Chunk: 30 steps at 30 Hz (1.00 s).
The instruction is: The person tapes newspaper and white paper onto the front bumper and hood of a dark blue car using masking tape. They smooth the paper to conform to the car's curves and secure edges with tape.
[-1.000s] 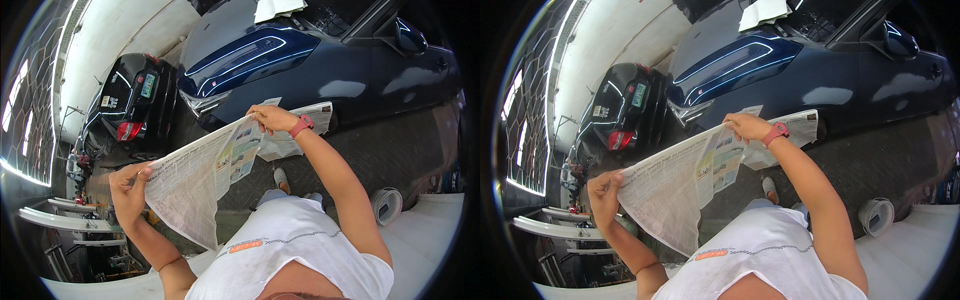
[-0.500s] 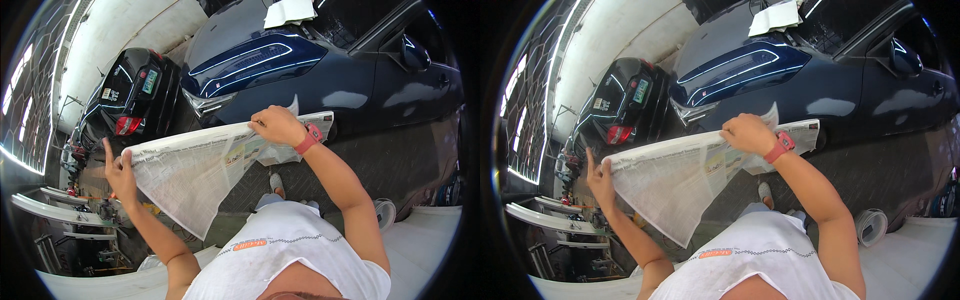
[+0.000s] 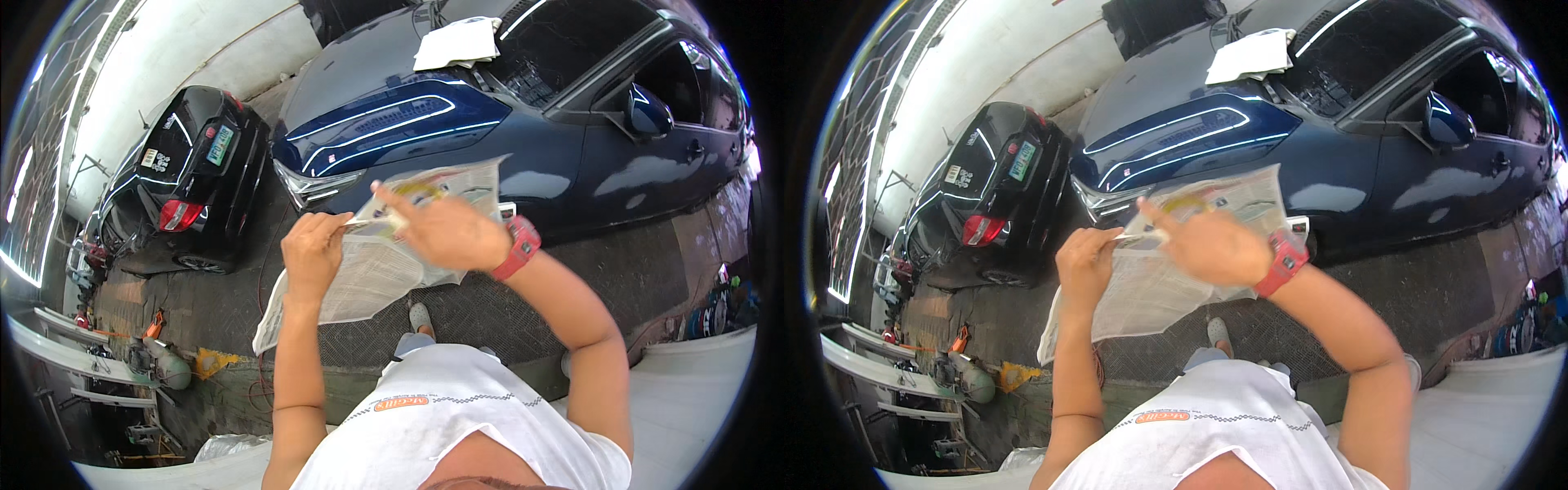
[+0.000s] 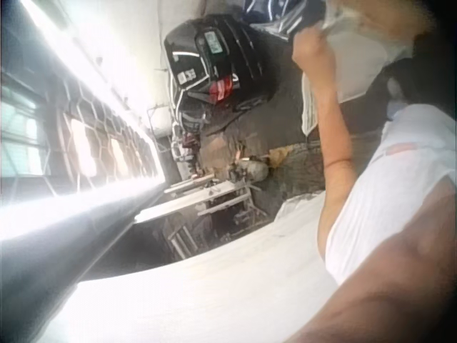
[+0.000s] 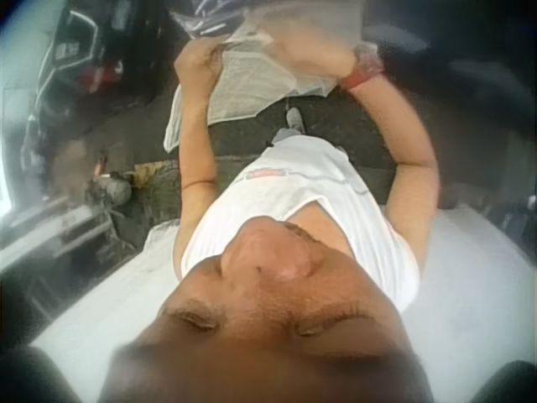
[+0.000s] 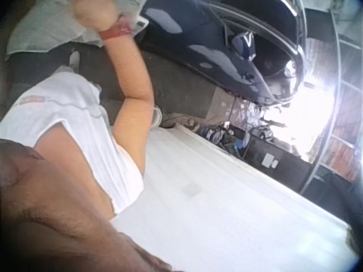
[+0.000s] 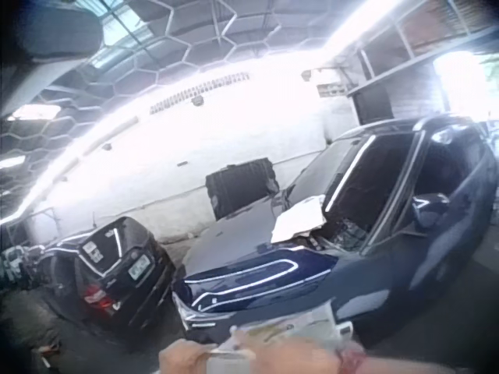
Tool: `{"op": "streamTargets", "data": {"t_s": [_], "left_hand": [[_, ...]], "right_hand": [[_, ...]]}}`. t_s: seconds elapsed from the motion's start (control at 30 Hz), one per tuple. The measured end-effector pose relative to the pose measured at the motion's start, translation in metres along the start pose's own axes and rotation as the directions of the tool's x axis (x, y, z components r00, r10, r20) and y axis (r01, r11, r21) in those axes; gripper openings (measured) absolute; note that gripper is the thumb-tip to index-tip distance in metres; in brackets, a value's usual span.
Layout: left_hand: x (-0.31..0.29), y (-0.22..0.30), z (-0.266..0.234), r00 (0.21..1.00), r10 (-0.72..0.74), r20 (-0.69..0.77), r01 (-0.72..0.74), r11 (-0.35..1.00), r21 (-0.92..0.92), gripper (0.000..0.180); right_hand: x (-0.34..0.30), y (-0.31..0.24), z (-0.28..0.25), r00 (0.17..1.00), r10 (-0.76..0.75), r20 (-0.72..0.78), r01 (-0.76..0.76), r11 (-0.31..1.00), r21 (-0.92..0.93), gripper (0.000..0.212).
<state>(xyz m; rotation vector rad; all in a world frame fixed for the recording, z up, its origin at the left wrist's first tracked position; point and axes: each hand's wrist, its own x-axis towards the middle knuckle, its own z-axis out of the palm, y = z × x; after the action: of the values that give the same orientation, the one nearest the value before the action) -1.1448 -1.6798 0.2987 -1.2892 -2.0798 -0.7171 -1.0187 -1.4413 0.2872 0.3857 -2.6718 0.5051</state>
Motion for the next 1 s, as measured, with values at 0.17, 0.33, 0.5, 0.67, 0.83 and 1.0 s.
{"op": "streamTargets", "data": {"t_s": [0.17, 0.33, 0.5, 0.67, 0.83, 1.0], "left_hand": [[-0.005, 0.007, -0.008, 0.996, -0.027, 0.086, 0.025, 0.999, 0.021, 0.014], [-0.006, 0.012, -0.011, 0.994, -0.002, 0.105, 0.0, 1.0, 0.011, 0.012], [-0.015, 0.006, -0.022, 0.992, -0.047, 0.113, 0.049, 0.999, -0.02, 0.011], [-0.032, -0.013, -0.028, 0.985, -0.112, 0.131, 0.116, 0.993, -0.03, 0.016], [-0.055, -0.035, -0.033, 0.943, -0.291, 0.159, 0.281, 0.956, 0.086, 0.04], [-0.057, -0.057, -0.017, 0.894, -0.447, 0.012, 0.444, 0.891, 0.093, 0.07]], "right_hand": [[0.0, 0.035, -0.042, 0.957, 0.26, 0.131, -0.21, 0.929, -0.306, 0.071], [0.0, 0.058, -0.017, 0.99, 0.139, -0.039, -0.144, 0.957, -0.251, 0.045], [0.011, 0.042, -0.019, 0.986, 0.17, -0.006, -0.168, 0.971, -0.172, 0.027], [0.025, 0.026, -0.016, 0.997, 0.066, -0.028, -0.071, 0.966, -0.25, 0.021], [0.05, -0.004, -0.017, 0.999, -0.019, 0.029, 0.027, 0.959, -0.281, 0.009], [0.08, -0.035, -0.012, 0.994, -0.048, 0.099, 0.082, 0.921, -0.382, 0.008]]}}
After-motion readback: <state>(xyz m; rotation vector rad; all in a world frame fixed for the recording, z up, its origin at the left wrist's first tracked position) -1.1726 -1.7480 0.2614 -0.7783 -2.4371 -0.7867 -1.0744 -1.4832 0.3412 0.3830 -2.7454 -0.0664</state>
